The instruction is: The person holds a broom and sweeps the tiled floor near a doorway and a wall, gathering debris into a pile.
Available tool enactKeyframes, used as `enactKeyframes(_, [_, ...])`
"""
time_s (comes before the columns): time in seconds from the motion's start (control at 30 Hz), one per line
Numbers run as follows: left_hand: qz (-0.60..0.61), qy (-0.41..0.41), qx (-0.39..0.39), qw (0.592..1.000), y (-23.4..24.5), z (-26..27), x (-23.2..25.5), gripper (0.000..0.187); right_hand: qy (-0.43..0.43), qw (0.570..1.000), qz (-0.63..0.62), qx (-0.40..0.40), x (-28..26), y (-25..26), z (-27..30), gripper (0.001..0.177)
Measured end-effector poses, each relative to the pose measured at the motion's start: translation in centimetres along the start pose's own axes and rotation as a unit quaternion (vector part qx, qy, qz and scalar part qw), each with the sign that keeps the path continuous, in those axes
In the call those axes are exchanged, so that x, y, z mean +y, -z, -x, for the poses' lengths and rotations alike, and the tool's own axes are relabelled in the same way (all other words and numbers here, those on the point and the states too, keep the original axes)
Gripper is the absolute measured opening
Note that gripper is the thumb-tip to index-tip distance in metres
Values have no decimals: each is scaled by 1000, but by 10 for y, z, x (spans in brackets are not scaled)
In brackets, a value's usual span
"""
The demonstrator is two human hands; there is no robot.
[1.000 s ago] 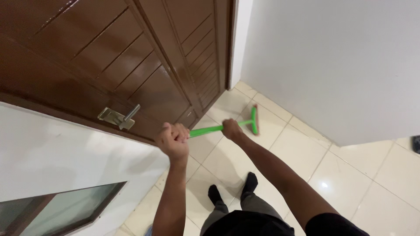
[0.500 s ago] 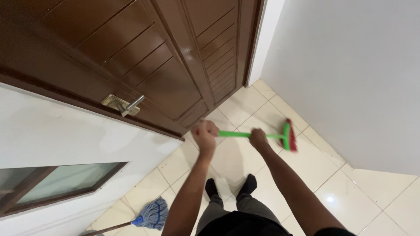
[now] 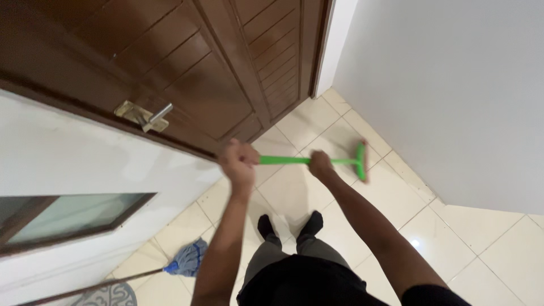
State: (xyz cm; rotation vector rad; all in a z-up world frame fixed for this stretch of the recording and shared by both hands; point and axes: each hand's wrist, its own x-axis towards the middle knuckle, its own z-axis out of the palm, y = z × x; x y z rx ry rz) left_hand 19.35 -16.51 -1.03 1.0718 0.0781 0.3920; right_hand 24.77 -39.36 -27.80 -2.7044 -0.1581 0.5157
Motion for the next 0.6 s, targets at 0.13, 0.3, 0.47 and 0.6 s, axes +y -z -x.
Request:
enactKeyframes(0.13, [43, -53, 52, 996, 12, -4, 98, 37, 56, 993, -99, -14, -102, -2, -41, 15])
enactKeyframes(0.3, [-71, -146, 82, 983, 14, 13, 152, 47, 124, 987, -55, -83, -194, -2, -38, 18])
enactKeyframes(0.47, [-42, -140, 88, 985, 32, 19, 121, 45, 167, 982, -27, -80, -175, -42, -34, 20])
enactKeyframes(0.6, [-32, -191, 33, 980, 33, 26, 61, 43, 158, 987, -27, -22, -111, -58, -37, 13])
